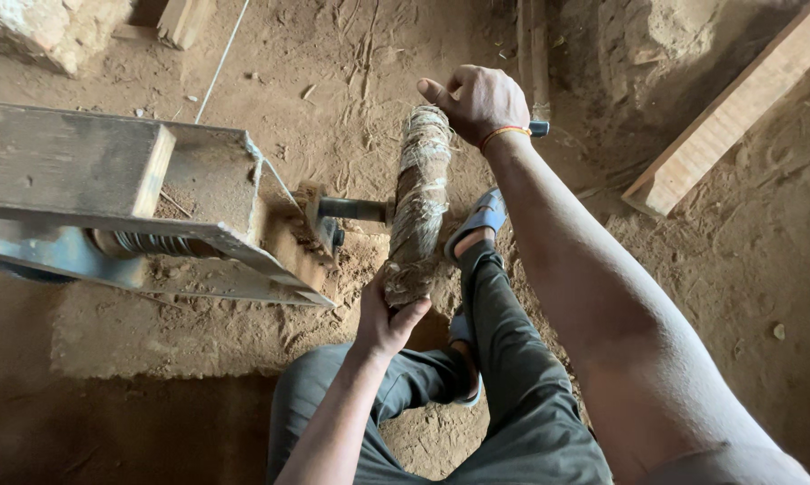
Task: The person winds rope onto a manual wooden winch by rotating the handle with one hand and guiding the rope onto the spool with the other hand.
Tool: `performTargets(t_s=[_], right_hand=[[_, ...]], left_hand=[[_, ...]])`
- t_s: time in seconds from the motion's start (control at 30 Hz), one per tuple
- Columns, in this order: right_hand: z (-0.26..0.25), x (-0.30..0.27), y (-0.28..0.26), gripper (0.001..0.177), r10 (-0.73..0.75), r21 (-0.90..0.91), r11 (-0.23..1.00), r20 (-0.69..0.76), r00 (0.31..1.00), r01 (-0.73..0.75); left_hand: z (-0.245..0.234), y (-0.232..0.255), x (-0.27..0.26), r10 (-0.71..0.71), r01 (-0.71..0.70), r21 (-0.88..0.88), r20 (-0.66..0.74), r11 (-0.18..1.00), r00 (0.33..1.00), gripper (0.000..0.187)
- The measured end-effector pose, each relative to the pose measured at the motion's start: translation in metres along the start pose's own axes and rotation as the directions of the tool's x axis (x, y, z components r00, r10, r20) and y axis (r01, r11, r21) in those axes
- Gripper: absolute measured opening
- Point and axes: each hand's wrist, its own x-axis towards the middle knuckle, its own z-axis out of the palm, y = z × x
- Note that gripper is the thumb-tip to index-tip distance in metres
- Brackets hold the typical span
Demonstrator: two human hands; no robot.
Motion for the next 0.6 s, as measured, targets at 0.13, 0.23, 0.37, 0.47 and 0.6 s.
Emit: performTargets(t_s=[0.13,0.23,0.37,0.47,0.6], right_hand=[[0.007,0.003,0.002,0.068,0.022,0.01,1.0,0.012,1.0,-0.022],[0.011,0.006,0.004,0.068,0.04,0.015,0.999,0.046,0.998,-0.041],[0.016,0.008,0.007,0.069,0.055,0.024,0.998,0.049,0.997,-0.056],[0.021,0.009,0.01,0.069,0.06,0.023,0.998,0.04,0.997,-0.061],[0.03,0.004,0.012,0.066,0.117,-0.052,0.991,-0.07,0.991,-0.12]], left_hand=[[0.0,0.02,0.004,-0.034,0.034,-0.012,0.004,0.999,0.999,0.074],[0.001,0.032,0.009,-0.055,0.055,-0.004,-0.009,0.998,0.998,0.075],[0.002,0.036,0.013,-0.217,0.217,0.011,0.015,0.976,0.976,0.072],[0.003,0.036,0.014,-0.207,0.207,0.009,0.011,0.978,0.978,0.071],[0.004,0.038,0.013,-0.138,0.138,0.015,-0.015,0.99,0.99,0.065]])
